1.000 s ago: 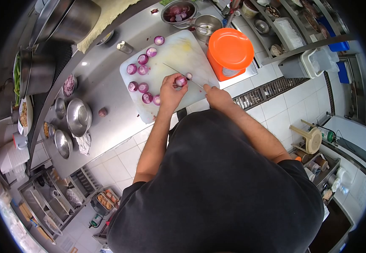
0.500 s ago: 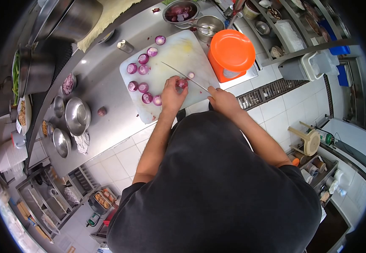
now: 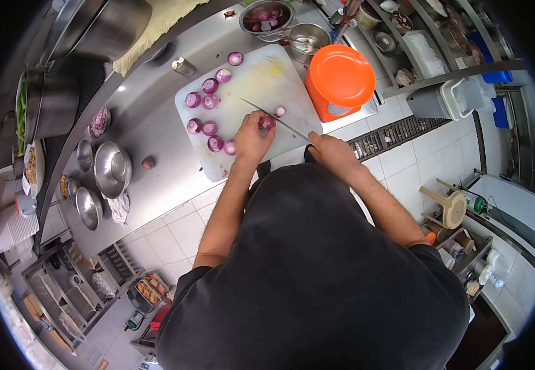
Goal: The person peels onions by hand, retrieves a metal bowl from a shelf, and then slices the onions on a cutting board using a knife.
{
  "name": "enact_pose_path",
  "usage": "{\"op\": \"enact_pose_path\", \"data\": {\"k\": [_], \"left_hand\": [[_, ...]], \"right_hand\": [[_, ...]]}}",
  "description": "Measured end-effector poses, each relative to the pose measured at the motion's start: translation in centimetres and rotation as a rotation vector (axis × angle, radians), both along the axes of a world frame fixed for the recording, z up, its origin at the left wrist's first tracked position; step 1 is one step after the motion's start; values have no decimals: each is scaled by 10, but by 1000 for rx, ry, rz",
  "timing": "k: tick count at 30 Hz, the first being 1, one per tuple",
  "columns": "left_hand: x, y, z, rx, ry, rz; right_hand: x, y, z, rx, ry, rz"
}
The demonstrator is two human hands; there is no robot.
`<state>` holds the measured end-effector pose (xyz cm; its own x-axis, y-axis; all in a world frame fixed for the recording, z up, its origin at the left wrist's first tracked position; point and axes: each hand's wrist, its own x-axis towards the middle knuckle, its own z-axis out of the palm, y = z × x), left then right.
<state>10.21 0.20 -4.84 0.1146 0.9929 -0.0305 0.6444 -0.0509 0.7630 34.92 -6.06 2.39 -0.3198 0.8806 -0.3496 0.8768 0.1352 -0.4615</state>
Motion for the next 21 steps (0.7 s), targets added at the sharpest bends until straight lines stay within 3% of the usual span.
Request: {"op": "enact_pose_path", "data": {"k": [13, 21], "left_hand": [[4, -7, 10, 30, 75, -15], [3, -11, 4, 49, 61, -22]], "right_hand": [[-16, 13, 0, -111, -12, 36], [-27, 22, -49, -147, 56, -10]]}}
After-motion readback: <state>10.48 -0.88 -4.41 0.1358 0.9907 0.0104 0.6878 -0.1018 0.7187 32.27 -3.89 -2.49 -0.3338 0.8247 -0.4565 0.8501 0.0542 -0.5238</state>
